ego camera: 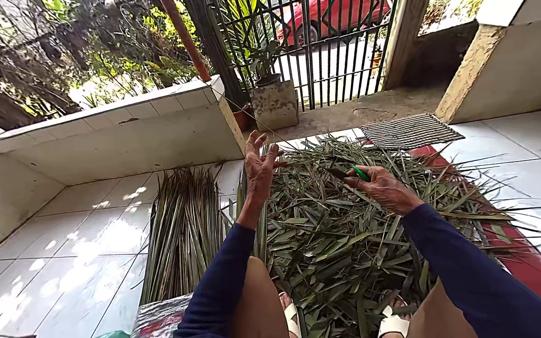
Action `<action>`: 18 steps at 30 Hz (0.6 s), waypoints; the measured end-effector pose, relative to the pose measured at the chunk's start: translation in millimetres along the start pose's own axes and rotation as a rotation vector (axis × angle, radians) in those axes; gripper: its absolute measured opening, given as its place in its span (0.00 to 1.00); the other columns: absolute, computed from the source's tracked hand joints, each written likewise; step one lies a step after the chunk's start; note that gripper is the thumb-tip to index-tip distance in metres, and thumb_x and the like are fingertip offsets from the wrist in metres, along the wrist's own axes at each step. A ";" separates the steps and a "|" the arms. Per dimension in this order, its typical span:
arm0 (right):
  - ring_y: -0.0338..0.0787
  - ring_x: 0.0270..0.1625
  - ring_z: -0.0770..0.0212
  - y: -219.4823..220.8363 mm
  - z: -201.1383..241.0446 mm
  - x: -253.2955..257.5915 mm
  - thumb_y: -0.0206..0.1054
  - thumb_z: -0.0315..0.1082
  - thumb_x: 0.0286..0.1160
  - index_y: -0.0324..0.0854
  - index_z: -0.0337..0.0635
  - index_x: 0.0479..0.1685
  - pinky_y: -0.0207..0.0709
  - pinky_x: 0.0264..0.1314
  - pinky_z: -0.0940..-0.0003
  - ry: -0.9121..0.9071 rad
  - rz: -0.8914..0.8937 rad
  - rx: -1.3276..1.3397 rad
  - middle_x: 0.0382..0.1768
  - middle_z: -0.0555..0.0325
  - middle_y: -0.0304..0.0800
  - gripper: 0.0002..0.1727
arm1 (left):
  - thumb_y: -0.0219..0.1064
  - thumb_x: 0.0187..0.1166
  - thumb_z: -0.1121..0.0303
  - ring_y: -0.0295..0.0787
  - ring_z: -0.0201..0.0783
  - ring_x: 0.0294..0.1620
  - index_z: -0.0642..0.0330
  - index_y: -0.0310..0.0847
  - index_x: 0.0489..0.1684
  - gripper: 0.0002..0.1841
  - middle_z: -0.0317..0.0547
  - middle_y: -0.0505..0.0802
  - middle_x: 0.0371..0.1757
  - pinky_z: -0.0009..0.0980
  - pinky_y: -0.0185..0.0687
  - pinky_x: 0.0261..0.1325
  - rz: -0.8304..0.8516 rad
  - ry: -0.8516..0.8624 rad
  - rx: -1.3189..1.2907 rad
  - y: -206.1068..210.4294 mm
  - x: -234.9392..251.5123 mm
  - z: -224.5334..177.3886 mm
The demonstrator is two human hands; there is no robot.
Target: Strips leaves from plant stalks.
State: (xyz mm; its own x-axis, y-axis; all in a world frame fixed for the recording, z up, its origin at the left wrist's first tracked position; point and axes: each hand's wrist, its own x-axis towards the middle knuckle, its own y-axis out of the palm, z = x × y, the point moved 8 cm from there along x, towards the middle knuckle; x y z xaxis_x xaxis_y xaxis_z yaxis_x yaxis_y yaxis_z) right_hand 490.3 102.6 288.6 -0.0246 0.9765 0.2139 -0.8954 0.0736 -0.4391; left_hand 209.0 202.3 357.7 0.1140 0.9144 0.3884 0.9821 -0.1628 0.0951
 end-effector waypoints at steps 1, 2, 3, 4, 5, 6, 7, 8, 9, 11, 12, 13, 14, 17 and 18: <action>0.79 0.26 0.65 0.5 -0.8 -0.2 0.72 0.43 0.80 0.91 0.49 0.43 0.73 0.30 0.65 -0.004 0.004 0.005 0.26 0.61 0.86 0.08 | 0.62 0.88 0.70 0.93 0.57 0.58 0.51 0.46 0.94 0.36 0.51 0.74 0.85 0.54 0.97 0.50 0.039 0.001 -0.046 2.0 2.9 0.6; 0.79 0.26 0.65 0.9 -2.0 -0.1 0.72 0.43 0.80 0.91 0.50 0.43 0.73 0.30 0.64 -0.011 0.011 0.003 0.26 0.61 0.85 0.08 | 0.59 0.90 0.70 0.92 0.58 0.60 0.52 0.47 0.94 0.34 0.52 0.74 0.85 0.55 0.96 0.52 0.084 -0.007 -0.082 4.6 3.5 1.1; 0.79 0.25 0.65 1.2 -3.9 0.0 0.72 0.44 0.80 0.91 0.50 0.42 0.72 0.30 0.63 -0.021 0.017 -0.003 0.26 0.61 0.85 0.09 | 0.56 0.92 0.70 0.93 0.57 0.60 0.53 0.52 0.93 0.30 0.52 0.77 0.82 0.54 0.95 0.54 0.116 -0.018 -0.099 6.8 1.4 0.8; 0.80 0.26 0.65 1.6 -5.5 -0.2 0.72 0.44 0.80 0.91 0.50 0.43 0.73 0.30 0.63 -0.029 0.022 -0.007 0.26 0.61 0.86 0.09 | 0.54 0.93 0.68 0.94 0.53 0.56 0.53 0.60 0.90 0.26 0.51 0.83 0.78 0.49 0.95 0.54 0.128 -0.030 -0.092 8.0 -2.4 0.2; 0.80 0.26 0.65 1.7 -6.2 -0.2 0.73 0.44 0.79 0.91 0.50 0.42 0.74 0.31 0.63 -0.034 0.025 -0.004 0.26 0.61 0.87 0.09 | 0.55 0.93 0.68 0.95 0.49 0.51 0.55 0.68 0.85 0.22 0.52 0.88 0.69 0.47 0.94 0.54 0.123 -0.019 -0.090 8.1 -3.8 -0.2; 0.80 0.26 0.65 1.6 -6.4 -0.5 0.73 0.43 0.79 0.91 0.50 0.43 0.73 0.31 0.64 -0.036 0.029 -0.003 0.26 0.61 0.87 0.08 | 0.57 0.92 0.69 0.95 0.48 0.45 0.61 0.76 0.77 0.18 0.53 0.91 0.57 0.46 0.95 0.53 0.113 0.010 -0.098 7.3 -2.5 0.1; 0.79 0.25 0.66 1.1 -6.9 -1.1 0.73 0.43 0.79 0.91 0.50 0.42 0.73 0.31 0.64 -0.030 0.028 -0.005 0.26 0.62 0.87 0.08 | 0.60 0.90 0.71 0.95 0.48 0.39 0.68 0.81 0.67 0.15 0.55 0.93 0.45 0.47 0.95 0.51 0.100 0.044 -0.109 5.8 0.5 0.8; 0.79 0.26 0.66 0.1 -7.0 -1.9 0.73 0.43 0.79 0.91 0.51 0.42 0.74 0.31 0.64 -0.020 0.024 -0.009 0.26 0.62 0.86 0.08 | 0.62 0.89 0.72 0.95 0.46 0.35 0.70 0.84 0.59 0.12 0.54 0.93 0.37 0.46 0.96 0.48 0.087 0.070 -0.100 4.1 2.2 0.9; 0.79 0.26 0.66 -1.8 -5.4 -2.8 0.73 0.43 0.79 0.91 0.50 0.43 0.73 0.32 0.65 -0.011 0.015 -0.012 0.26 0.62 0.86 0.08 | 0.63 0.88 0.71 0.94 0.45 0.31 0.71 0.86 0.55 0.11 0.52 0.92 0.34 0.44 0.96 0.44 0.068 0.083 -0.081 2.1 2.8 0.1; 0.79 0.26 0.67 -7.6 -2.6 -4.4 0.73 0.41 0.80 0.90 0.49 0.44 0.73 0.31 0.66 -0.003 -0.016 -0.014 0.27 0.62 0.86 0.07 | 0.64 0.88 0.70 0.93 0.43 0.28 0.70 0.87 0.53 0.11 0.51 0.92 0.32 0.43 0.96 0.40 0.033 0.080 -0.040 -2.8 1.1 -2.6; 0.79 0.26 0.67 -10.2 -1.3 -4.7 0.72 0.40 0.80 0.90 0.49 0.44 0.73 0.31 0.67 -0.001 -0.033 -0.015 0.27 0.62 0.86 0.07 | 0.63 0.88 0.70 0.93 0.43 0.28 0.70 0.87 0.53 0.11 0.50 0.92 0.31 0.42 0.96 0.38 0.020 0.067 -0.010 -6.2 -0.7 -3.5; 0.79 0.26 0.67 -12.9 -1.3 -4.5 0.72 0.40 0.80 0.90 0.49 0.44 0.73 0.31 0.67 0.001 -0.057 -0.023 0.27 0.62 0.86 0.07 | 0.61 0.90 0.69 0.93 0.42 0.26 0.69 0.87 0.54 0.12 0.49 0.92 0.31 0.41 0.96 0.37 0.030 0.027 0.046 -9.3 -3.8 -2.2; 0.79 0.26 0.66 -15.7 -2.0 -4.6 0.72 0.41 0.80 0.90 0.48 0.44 0.72 0.30 0.65 0.004 -0.080 -0.041 0.27 0.61 0.86 0.07 | 0.59 0.91 0.67 0.92 0.39 0.25 0.67 0.86 0.55 0.13 0.48 0.91 0.30 0.39 0.95 0.36 0.086 -0.049 0.146 -10.0 -9.1 3.0; 0.78 0.24 0.63 -16.8 -4.0 -4.8 0.72 0.43 0.80 0.90 0.48 0.43 0.71 0.28 0.60 0.012 -0.111 -0.110 0.25 0.59 0.84 0.09 | 0.53 0.94 0.63 0.94 0.42 0.26 0.66 0.82 0.64 0.18 0.54 0.94 0.31 0.40 0.94 0.36 0.557 -0.359 0.634 4.5 -33.5 52.2; 0.78 0.24 0.62 -14.6 -2.6 -4.3 0.72 0.43 0.81 0.89 0.48 0.43 0.72 0.28 0.59 0.007 -0.106 -0.126 0.25 0.58 0.84 0.10 | 0.54 0.93 0.59 0.96 0.44 0.37 0.62 0.76 0.75 0.21 0.54 0.95 0.41 0.44 0.93 0.47 0.735 -0.431 0.760 10.5 -43.4 71.3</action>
State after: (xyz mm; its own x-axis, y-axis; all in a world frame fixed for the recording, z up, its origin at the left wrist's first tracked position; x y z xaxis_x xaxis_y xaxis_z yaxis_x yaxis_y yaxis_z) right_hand 504.6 97.8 291.8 0.0709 0.9633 0.2589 -0.8299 0.2009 -0.5205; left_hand 225.1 187.3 276.4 0.5972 0.7653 -0.2401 0.4760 -0.5791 -0.6619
